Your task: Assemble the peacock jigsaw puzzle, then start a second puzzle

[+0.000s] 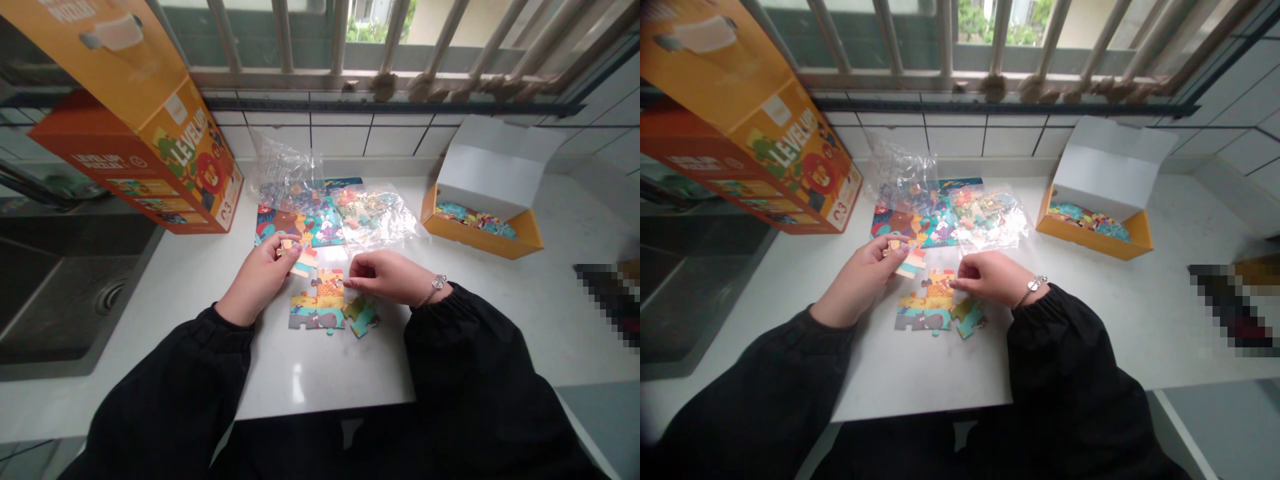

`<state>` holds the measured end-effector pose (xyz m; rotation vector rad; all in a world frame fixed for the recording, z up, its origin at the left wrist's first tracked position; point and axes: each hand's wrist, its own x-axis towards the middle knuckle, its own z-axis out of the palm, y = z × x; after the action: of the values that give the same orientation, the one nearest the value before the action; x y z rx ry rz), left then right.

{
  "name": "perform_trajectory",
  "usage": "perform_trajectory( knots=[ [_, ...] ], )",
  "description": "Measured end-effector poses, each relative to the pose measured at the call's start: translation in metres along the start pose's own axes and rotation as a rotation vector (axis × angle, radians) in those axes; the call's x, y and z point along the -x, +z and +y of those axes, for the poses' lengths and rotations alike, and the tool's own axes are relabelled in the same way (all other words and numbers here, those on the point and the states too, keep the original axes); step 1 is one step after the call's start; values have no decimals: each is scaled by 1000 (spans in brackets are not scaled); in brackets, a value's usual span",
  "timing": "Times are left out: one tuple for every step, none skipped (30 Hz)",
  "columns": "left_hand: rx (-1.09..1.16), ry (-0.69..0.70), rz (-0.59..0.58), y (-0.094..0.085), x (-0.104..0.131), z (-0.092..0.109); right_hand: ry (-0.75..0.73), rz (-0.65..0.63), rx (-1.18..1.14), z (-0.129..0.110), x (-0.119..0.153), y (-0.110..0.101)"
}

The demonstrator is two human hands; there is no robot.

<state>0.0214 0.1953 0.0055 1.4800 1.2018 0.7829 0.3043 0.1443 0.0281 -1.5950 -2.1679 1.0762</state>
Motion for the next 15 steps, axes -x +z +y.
perform_trajectory(
  knots=[
    [2, -2, 0, 0, 0, 0, 29, 34, 54, -3, 5, 2],
    [5, -9, -1, 1, 0, 1, 62, 66, 98, -6, 13, 5],
    [9, -19, -5, 2, 0, 1, 96, 93, 133, -10, 21, 10],
    [14, -30, -10, 2, 0, 1, 118, 115, 154, -13, 30, 17],
    [19, -38, -15, 3, 1, 1, 121, 133, 176, -16, 39, 24],
    [22, -43, -22, 4, 1, 2, 116, 164, 205, -19, 48, 33],
    [24, -48, -27, 4, 1, 2, 111, 196, 239, -21, 55, 40],
    [27, -51, -28, 5, 2, 3, 108, 223, 266, -23, 61, 47],
    [30, -55, -28, 5, 3, 4, 105, 244, 284, -24, 66, 52],
    [34, -59, -29, 6, 3, 4, 100, 255, 290, -25, 69, 56],
    [39, -62, -30, 6, 4, 5, 93, 255, 284, -24, 71, 57],
    [44, -63, -31, 7, 4, 6, 80, 245, 270, -23, 73, 56],
    [47, -63, -34, 7, 5, 6, 57, 226, 255, -20, 75, 54],
    [47, -54, -23, 8, 5, 7, 26, 207, 241, -17, 77, 51],
    [42, -39, 3, 8, 5, 7, -12, 187, 234, -13, 79, 48]
  ],
)
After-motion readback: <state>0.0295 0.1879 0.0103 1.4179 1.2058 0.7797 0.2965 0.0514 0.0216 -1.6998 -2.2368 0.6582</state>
